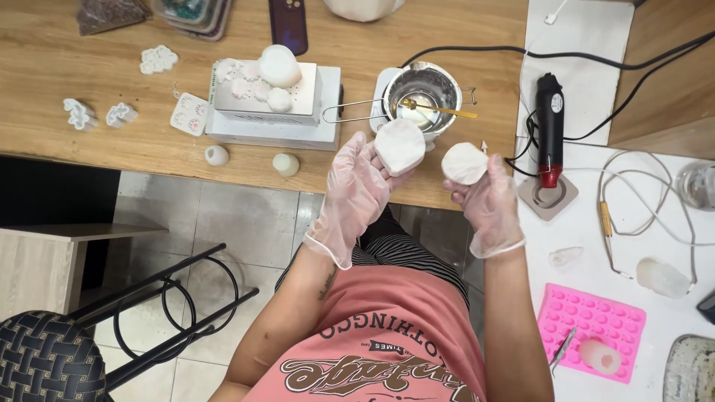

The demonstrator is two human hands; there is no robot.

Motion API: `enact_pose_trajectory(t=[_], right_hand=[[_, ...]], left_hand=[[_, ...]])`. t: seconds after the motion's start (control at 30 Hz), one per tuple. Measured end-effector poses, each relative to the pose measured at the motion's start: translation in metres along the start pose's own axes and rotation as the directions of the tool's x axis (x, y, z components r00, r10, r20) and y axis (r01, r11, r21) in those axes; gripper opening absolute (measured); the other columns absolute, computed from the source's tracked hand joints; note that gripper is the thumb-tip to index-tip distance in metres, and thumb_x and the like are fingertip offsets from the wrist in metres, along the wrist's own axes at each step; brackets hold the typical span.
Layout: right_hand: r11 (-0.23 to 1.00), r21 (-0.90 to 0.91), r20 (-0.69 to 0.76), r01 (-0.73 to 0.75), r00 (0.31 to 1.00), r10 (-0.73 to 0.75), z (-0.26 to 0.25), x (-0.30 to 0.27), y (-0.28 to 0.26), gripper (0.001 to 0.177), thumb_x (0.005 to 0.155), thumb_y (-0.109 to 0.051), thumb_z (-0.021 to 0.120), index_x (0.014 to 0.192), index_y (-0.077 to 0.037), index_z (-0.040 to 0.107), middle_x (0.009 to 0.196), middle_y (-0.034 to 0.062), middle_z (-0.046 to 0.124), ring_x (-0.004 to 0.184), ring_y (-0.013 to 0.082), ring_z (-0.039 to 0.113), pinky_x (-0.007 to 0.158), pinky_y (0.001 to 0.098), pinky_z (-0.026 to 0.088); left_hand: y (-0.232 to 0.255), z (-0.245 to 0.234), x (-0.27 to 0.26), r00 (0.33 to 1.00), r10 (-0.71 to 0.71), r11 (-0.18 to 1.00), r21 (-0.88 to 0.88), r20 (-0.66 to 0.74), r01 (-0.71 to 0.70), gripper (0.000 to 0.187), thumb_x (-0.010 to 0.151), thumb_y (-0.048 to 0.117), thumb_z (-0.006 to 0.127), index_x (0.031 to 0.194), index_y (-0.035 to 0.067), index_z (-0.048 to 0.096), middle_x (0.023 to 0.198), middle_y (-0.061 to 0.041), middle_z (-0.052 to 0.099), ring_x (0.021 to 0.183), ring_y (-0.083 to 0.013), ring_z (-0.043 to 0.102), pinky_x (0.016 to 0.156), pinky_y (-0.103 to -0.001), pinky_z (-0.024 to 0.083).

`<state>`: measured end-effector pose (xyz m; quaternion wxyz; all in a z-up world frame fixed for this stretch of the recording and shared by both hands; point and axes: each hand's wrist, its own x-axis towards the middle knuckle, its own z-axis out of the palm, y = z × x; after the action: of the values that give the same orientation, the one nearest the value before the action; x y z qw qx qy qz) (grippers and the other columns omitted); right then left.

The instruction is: Decorating a white wax piece with molten wax using a modeling tool and a stirrer.

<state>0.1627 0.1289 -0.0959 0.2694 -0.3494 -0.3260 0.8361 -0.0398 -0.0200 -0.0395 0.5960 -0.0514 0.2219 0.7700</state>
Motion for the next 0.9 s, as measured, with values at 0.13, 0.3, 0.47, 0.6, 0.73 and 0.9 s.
enact_pose_trajectory(t=[0.13,0.3,0.47,0.6,0.73,0.9], right_hand=[[0.963,-0.271,-0.133,0.006,0.990,-0.044,0.018,-0.002,0.011,0.064,0.111,-0.053,0.033,0.132,0.000,0.061,0.099,0.0111,0.073,0.071,0.0166,0.066,0.061,0.0285,0.049],[0.888,-0.394,-0.392,-0.236,0.917,0.069,-0.016,0.043,0.057,0.061,0.108,-0.051,0.034,0.114,0.003,0.062,0.084,0.0107,0.070,0.055,0.0117,0.054,0.053,0.0281,0.050],[0.367,-0.914,-0.222,-0.175,0.971,-0.088,-0.030,0.065,0.078,0.051,0.106,-0.045,0.040,0.107,-0.003,0.068,0.083,0.0206,0.070,0.067,0.0309,0.069,0.074,0.0461,0.055],[0.049,-0.999,-0.014,0.004,0.931,-0.364,-0.044,0.074,0.091,0.040,0.106,-0.035,0.050,0.103,0.001,0.067,0.100,0.0278,0.068,0.094,0.0475,0.065,0.085,0.0578,0.050],[0.034,-0.990,-0.138,-0.135,0.940,-0.312,0.007,0.037,0.047,0.038,0.097,-0.034,0.054,0.110,0.000,0.067,0.107,0.0268,0.070,0.101,0.0460,0.066,0.088,0.0563,0.050],[0.074,-0.984,-0.179,-0.163,0.924,-0.338,0.006,0.023,0.030,0.043,0.100,-0.036,0.056,0.124,-0.003,0.067,0.108,0.0272,0.071,0.096,0.0434,0.071,0.091,0.0513,0.053]], left_hand=[[-0.002,0.000,0.001,1.000,0.003,0.999,0.043,0.023,-0.004,0.066,0.108,0.044,0.037,0.150,-0.007,0.038,0.146,-0.022,0.052,0.133,-0.0357,0.054,0.114,-0.051,0.043],[-0.008,0.007,0.002,0.999,-0.010,0.998,0.066,0.046,0.007,0.062,0.108,0.042,0.040,0.147,-0.006,0.042,0.145,-0.022,0.055,0.133,-0.0325,0.057,0.115,-0.049,0.046],[-0.016,0.021,-0.002,0.999,0.031,0.959,0.279,0.040,-0.041,0.044,0.099,0.012,0.063,0.141,0.002,0.054,0.135,-0.011,0.065,0.120,-0.0199,0.065,0.101,-0.041,0.054],[-0.019,0.033,-0.003,0.998,0.062,0.949,0.310,-0.018,-0.054,0.040,0.095,0.008,0.069,0.134,-0.002,0.061,0.126,-0.012,0.070,0.112,-0.0208,0.070,0.094,-0.040,0.059],[-0.021,0.038,-0.004,0.994,0.088,0.928,0.368,-0.067,-0.058,0.036,0.092,0.005,0.071,0.128,-0.002,0.066,0.119,-0.011,0.073,0.107,-0.0206,0.072,0.094,-0.038,0.061],[-0.020,0.039,-0.004,0.995,0.087,0.923,0.381,-0.056,-0.059,0.035,0.092,0.004,0.071,0.126,-0.003,0.066,0.117,-0.012,0.073,0.105,-0.0202,0.072,0.094,-0.038,0.061]])
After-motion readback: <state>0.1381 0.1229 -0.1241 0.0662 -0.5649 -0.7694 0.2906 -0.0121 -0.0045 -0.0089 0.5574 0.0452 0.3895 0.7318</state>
